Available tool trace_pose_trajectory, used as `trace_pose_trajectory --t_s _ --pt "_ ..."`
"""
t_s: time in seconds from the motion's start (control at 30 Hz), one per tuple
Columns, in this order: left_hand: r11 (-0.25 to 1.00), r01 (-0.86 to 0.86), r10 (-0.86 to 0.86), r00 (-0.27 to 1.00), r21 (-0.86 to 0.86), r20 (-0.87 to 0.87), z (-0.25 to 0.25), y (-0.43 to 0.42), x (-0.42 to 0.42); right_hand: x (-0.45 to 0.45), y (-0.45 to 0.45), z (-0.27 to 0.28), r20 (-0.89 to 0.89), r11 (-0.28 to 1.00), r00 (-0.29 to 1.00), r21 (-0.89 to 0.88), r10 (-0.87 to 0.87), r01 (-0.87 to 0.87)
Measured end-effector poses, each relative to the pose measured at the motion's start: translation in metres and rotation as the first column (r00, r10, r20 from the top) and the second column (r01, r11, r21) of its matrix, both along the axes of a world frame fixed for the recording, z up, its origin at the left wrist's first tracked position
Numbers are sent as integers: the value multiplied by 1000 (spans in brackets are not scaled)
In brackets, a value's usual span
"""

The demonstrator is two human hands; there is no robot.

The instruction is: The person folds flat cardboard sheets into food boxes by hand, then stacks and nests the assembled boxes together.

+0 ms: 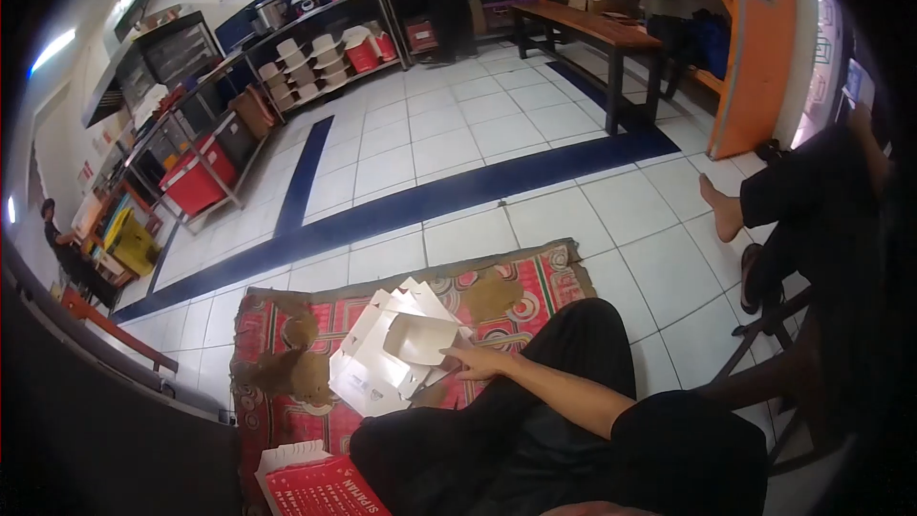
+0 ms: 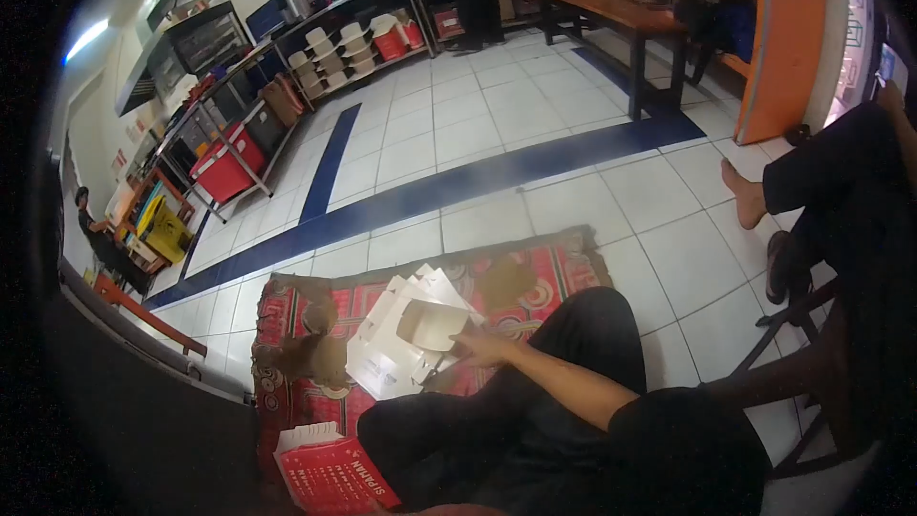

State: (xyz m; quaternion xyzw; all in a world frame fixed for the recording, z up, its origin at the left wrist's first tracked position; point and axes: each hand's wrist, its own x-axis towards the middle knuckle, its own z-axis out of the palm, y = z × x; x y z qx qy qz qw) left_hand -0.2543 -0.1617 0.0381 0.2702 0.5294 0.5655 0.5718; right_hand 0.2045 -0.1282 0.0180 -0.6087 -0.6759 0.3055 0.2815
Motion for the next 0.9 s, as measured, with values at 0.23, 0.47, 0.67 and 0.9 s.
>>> trace_pose_trajectory --t_s 0.23,0.47,0.67,0.9 --pt "998 66 -66 996 -4 -62 12 22 15 0 -9 11 81 995 996 92 -33 25" --pt "996 84 -82 992 9 -94 18 26 16 -6 -8 23 60 997 997 61 -46 42" --pt "993 118 -115 985 10 -129 20 38 27 -33 15 15 -121 992 993 126 -10 26" --pt "985 170 -167 971 2 -168 26 57 43 -115 -33 201 -484 910 813 394 324 -128"
